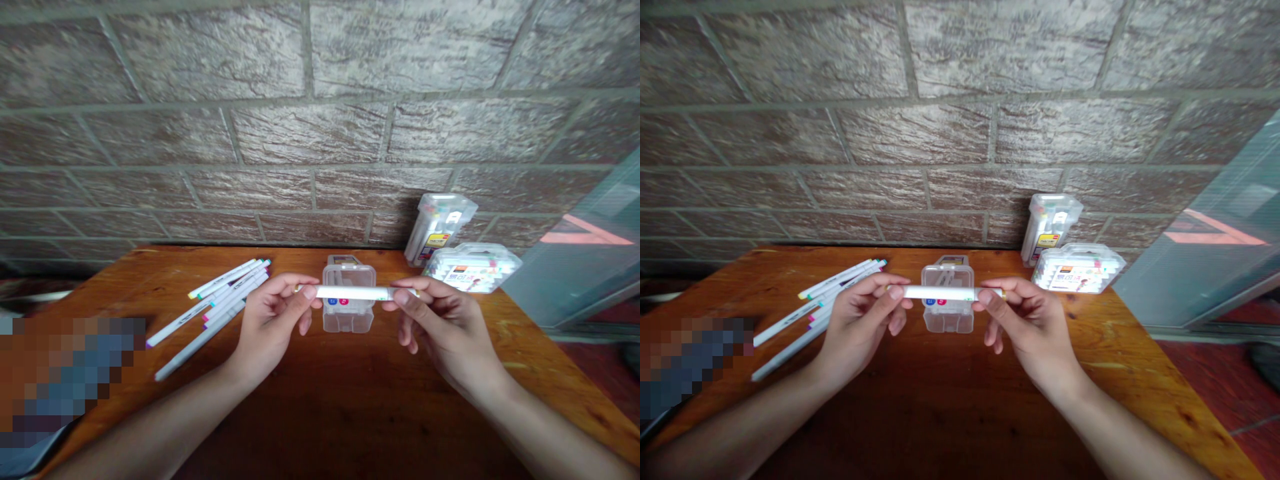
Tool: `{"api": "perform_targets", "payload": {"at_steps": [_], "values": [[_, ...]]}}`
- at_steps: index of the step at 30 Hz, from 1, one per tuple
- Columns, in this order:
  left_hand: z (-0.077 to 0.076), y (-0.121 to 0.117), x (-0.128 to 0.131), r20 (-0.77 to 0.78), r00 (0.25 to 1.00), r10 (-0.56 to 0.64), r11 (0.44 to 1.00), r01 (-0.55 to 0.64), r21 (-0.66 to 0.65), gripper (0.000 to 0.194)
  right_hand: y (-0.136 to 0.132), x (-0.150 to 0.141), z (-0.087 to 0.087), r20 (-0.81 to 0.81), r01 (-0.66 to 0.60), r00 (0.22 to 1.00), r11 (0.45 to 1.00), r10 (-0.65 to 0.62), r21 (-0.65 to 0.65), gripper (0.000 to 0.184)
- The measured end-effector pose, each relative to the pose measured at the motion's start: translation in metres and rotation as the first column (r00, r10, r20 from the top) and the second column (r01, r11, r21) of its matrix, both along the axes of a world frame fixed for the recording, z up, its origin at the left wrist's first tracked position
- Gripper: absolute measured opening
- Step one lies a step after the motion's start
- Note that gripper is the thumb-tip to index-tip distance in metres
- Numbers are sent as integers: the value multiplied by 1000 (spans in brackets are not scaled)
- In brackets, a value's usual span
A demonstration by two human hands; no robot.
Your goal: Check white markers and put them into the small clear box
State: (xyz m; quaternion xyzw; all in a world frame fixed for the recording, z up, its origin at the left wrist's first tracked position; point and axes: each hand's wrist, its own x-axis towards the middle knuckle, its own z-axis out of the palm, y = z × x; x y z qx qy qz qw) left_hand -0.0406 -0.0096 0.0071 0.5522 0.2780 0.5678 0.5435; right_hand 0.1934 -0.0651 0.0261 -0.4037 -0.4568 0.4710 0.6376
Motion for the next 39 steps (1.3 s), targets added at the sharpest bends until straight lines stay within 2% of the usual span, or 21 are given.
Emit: {"api": "perform_targets", "payload": {"at_steps": [6, 15, 39], "values": [[3, -2, -1, 27, 1000, -2, 1000, 2, -1, 19, 2, 0, 1, -27, 4, 1000, 1000, -4, -17, 24], [8, -3, 1, 140, 990, -30, 997, 40, -71, 24, -1, -1, 5, -66, -2, 998, 999, -1, -53, 26], [10, -2, 0, 169, 985, -22, 993, 41, -110, 27, -2, 0, 8, -161, -44, 987, 995, 30, -84, 23]]}}
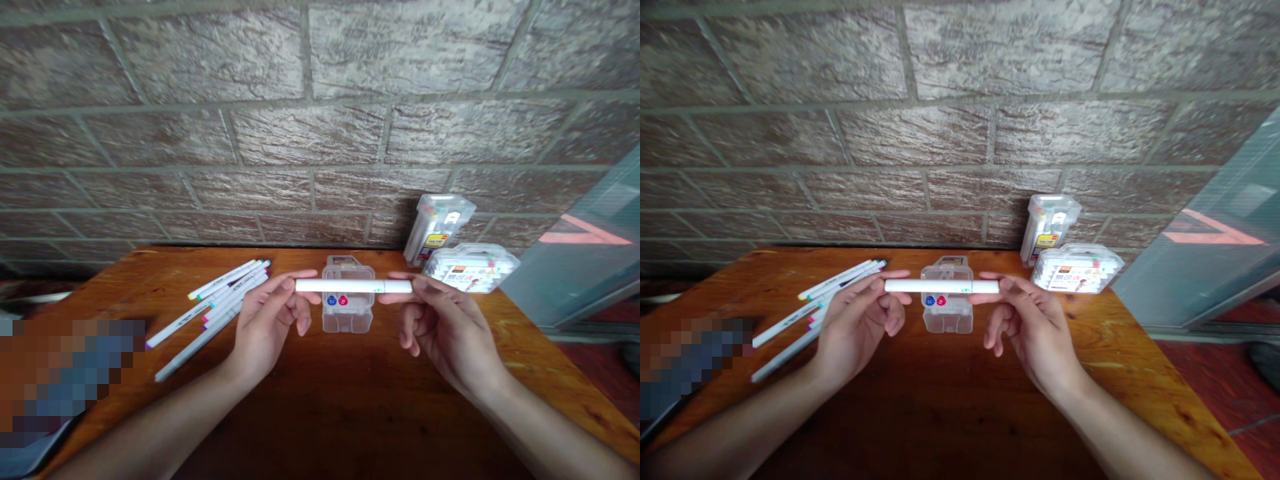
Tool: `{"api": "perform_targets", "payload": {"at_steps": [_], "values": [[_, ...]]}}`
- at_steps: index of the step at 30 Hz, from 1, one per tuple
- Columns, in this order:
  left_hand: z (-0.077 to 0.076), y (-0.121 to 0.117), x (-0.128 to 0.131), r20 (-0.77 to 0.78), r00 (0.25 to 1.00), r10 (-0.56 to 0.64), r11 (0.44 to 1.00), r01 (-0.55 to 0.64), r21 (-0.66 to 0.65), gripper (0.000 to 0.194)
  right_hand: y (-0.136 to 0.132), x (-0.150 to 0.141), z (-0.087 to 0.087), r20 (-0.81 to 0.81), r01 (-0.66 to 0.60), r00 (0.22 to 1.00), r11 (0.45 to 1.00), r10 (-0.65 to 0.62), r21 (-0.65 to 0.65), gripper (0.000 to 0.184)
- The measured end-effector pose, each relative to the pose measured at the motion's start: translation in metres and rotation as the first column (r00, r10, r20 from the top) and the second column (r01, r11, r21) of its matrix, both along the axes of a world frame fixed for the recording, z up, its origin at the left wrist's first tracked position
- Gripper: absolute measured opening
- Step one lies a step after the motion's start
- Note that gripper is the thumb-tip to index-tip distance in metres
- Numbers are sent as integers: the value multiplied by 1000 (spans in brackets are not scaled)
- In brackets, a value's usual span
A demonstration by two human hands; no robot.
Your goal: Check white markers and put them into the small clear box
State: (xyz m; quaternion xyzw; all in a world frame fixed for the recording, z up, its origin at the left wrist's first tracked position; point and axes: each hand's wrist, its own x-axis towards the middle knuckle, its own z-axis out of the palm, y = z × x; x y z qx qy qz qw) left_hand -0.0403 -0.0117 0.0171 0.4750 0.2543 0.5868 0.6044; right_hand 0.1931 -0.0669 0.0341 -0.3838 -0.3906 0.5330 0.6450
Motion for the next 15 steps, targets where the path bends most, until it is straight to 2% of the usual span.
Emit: {"api": "perform_targets", "payload": {"at_steps": [15], "values": [[1, 0, -2, 52, 997, -54, 999, 54, -7, 26, 1, 1, -1, -38, -32, 999, 999, 32, -4, 21]]}}
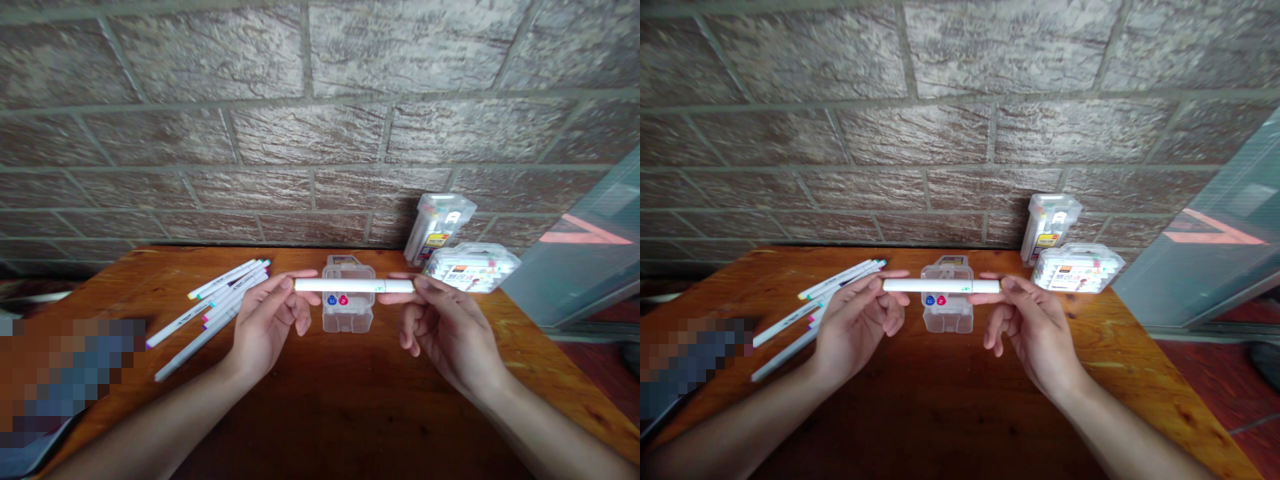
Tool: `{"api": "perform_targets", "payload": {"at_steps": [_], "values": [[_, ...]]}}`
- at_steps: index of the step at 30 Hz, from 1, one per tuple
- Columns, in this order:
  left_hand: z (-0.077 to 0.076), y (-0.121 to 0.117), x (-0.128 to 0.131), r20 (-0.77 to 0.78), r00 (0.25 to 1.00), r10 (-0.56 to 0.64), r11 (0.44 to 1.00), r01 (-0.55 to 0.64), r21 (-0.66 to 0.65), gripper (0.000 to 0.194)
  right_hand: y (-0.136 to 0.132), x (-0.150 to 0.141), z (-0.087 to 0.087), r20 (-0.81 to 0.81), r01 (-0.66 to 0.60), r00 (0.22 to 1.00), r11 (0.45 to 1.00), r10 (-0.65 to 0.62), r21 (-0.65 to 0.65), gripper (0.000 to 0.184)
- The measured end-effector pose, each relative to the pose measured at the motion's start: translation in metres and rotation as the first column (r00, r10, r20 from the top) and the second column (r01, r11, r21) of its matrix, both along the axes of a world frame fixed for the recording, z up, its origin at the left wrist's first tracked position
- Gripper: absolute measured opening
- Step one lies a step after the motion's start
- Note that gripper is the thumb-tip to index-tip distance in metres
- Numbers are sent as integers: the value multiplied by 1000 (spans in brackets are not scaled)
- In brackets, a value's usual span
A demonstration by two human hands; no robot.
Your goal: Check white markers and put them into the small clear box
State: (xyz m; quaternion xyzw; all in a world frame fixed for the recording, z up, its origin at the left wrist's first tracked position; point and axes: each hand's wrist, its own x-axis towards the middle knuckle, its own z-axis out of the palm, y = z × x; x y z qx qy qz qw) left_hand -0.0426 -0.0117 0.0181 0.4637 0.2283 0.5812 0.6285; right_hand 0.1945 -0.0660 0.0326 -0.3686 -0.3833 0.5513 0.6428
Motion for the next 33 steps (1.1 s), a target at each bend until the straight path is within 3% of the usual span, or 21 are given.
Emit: {"api": "perform_targets", "payload": {"at_steps": [10, 19, 25, 33], "values": [[-4, 0, 1, -43, 999, 15, 996, -11, 94, 23, 1, 0, -3, 14, 12, 1000, 999, -13, 48, 26], [-7, 1, 0, -122, 992, 44, 988, -25, 151, 17, 0, -1, -3, 160, 15, 987, 993, -34, 118, 19], [-10, 2, -1, -243, 961, 129, 975, -78, 207, 17, 1, -1, -4, 208, 37, 976, 990, -64, 134, 21], [-2, 0, 2, -366, 899, 241, 948, -137, 287, 16, 2, -1, -7, 292, 44, 951, 982, -98, 186, 19]]}}
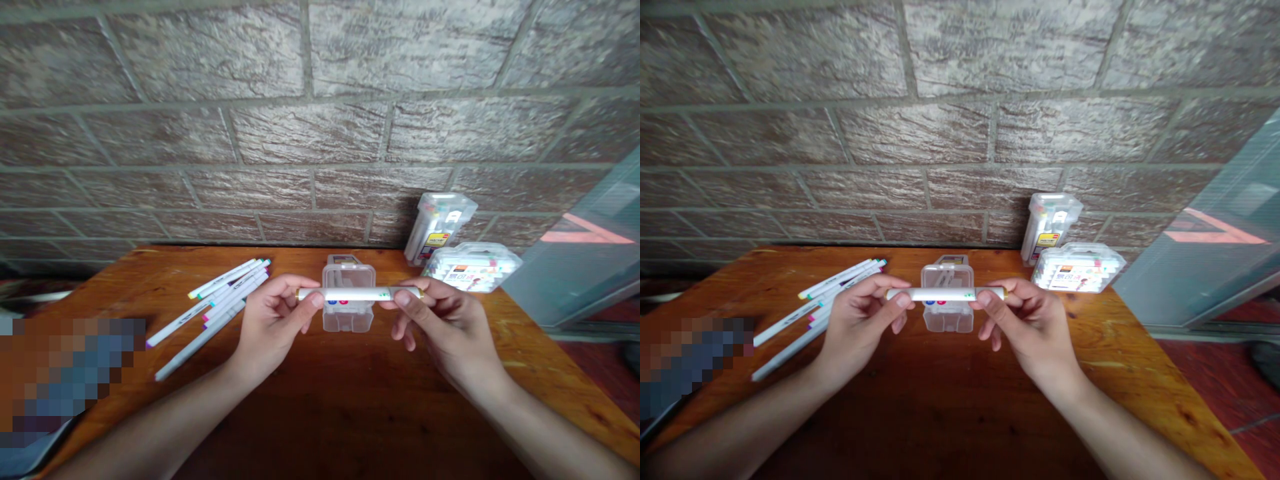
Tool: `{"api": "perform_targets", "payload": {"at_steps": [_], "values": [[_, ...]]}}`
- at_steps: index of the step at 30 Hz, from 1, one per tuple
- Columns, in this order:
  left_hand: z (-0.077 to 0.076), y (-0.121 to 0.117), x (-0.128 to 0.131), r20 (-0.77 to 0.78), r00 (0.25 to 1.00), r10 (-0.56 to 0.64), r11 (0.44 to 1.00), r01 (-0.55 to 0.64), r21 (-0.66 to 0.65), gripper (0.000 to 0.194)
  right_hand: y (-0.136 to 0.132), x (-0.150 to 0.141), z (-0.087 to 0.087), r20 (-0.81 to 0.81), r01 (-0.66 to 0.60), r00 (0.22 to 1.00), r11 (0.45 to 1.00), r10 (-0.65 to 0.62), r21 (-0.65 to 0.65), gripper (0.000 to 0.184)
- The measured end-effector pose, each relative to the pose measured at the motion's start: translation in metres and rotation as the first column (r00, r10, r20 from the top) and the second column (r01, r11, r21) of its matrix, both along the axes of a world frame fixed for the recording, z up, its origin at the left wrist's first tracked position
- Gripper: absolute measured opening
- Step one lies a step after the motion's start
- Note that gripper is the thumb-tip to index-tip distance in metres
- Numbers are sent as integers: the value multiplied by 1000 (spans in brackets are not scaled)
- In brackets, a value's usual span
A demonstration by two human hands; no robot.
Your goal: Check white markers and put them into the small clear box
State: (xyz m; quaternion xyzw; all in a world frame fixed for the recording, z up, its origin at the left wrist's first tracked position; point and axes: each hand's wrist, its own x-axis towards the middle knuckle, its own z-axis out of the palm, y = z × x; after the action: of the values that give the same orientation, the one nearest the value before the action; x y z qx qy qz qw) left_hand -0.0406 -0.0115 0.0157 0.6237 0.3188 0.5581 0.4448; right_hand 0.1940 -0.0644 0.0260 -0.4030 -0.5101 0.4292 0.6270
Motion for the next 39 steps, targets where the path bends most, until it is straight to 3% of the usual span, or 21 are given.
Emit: {"api": "perform_targets", "payload": {"at_steps": [13, 27, 39], "values": [[4, -3, 3, -22, 999, 31, 997, -29, 78, 13, -5, -4, -3, 99, 107, 989, 994, -106, -14, 25], [6, -3, 2, -50, 997, 57, 997, -55, 48, 15, -4, -3, 6, 67, 44, 997, 999, -42, -28, 30], [7, -3, 3, -1, 1000, 31, 998, -31, 50, 15, -2, -3, -5, 81, 83, 993, 997, -83, 7, 33]]}}
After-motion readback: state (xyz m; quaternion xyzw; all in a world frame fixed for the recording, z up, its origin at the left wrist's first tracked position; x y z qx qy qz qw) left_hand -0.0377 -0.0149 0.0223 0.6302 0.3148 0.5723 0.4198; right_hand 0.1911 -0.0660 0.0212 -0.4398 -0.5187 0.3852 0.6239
